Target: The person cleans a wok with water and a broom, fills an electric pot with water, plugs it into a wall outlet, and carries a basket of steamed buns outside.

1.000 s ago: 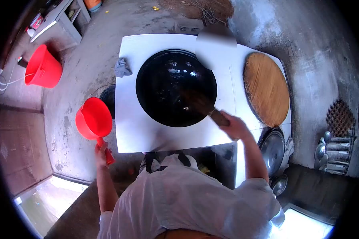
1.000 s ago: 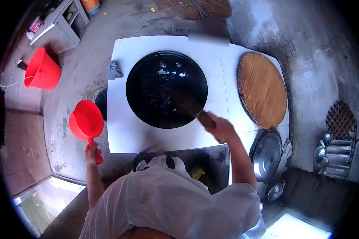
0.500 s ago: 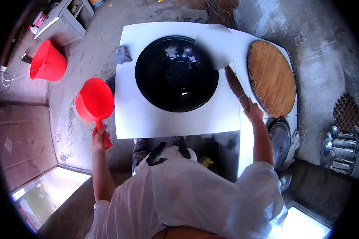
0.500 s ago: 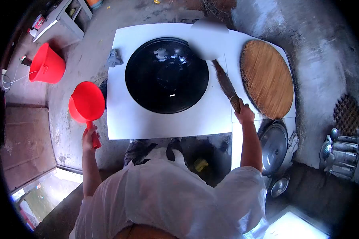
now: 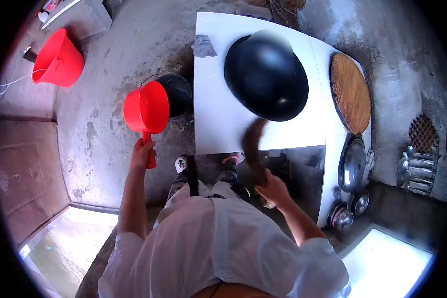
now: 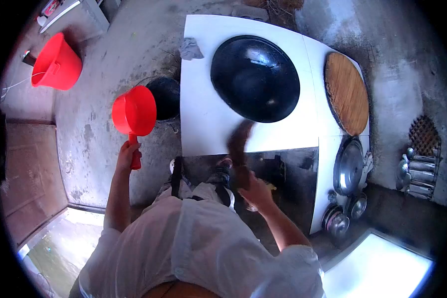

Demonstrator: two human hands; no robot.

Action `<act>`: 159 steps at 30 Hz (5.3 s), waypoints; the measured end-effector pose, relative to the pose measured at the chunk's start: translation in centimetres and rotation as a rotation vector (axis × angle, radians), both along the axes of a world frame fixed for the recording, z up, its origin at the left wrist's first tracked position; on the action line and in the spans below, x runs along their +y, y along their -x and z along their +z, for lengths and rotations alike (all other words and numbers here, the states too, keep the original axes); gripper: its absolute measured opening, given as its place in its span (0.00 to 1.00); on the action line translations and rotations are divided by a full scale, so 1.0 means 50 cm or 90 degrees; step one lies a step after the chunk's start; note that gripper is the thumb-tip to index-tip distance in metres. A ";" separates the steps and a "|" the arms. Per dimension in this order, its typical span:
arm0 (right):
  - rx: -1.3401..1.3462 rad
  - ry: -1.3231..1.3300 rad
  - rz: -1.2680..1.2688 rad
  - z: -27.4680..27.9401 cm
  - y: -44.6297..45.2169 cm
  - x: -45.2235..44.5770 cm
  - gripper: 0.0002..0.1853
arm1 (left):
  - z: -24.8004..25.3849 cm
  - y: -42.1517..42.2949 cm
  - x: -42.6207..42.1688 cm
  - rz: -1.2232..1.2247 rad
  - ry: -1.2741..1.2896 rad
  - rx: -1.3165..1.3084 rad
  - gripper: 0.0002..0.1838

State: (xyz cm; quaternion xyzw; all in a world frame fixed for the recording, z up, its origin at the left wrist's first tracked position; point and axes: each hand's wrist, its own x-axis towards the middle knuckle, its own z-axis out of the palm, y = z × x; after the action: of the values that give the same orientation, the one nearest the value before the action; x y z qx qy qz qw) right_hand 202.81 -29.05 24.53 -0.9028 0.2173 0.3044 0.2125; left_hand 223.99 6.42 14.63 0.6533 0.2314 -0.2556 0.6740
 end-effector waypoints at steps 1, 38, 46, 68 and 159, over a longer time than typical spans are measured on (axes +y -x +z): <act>-0.050 -0.072 0.001 -0.015 -0.023 0.043 0.36 | -0.017 -0.001 0.027 -0.008 0.003 0.020 0.12; -0.269 -0.203 -0.049 -0.077 -0.297 0.205 0.36 | -0.119 -0.130 0.069 0.006 -0.016 0.031 0.11; -0.283 -0.001 -0.177 -0.035 -0.271 -0.188 0.31 | -0.067 -0.125 -0.044 0.085 0.093 0.090 0.11; -0.352 -0.194 0.089 -0.109 -0.380 -0.115 0.32 | -0.134 -0.155 -0.250 0.242 0.178 0.073 0.11; -0.053 0.243 -0.194 -0.276 -0.472 -0.368 0.26 | -0.109 -0.192 -0.118 0.053 -0.163 -0.075 0.09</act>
State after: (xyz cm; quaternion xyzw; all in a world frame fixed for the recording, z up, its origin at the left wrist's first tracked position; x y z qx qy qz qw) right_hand 226.43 -47.43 10.75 -0.8953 0.3952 0.1847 0.0901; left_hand 233.59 0.54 9.20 0.7378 0.2492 -0.1570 0.6074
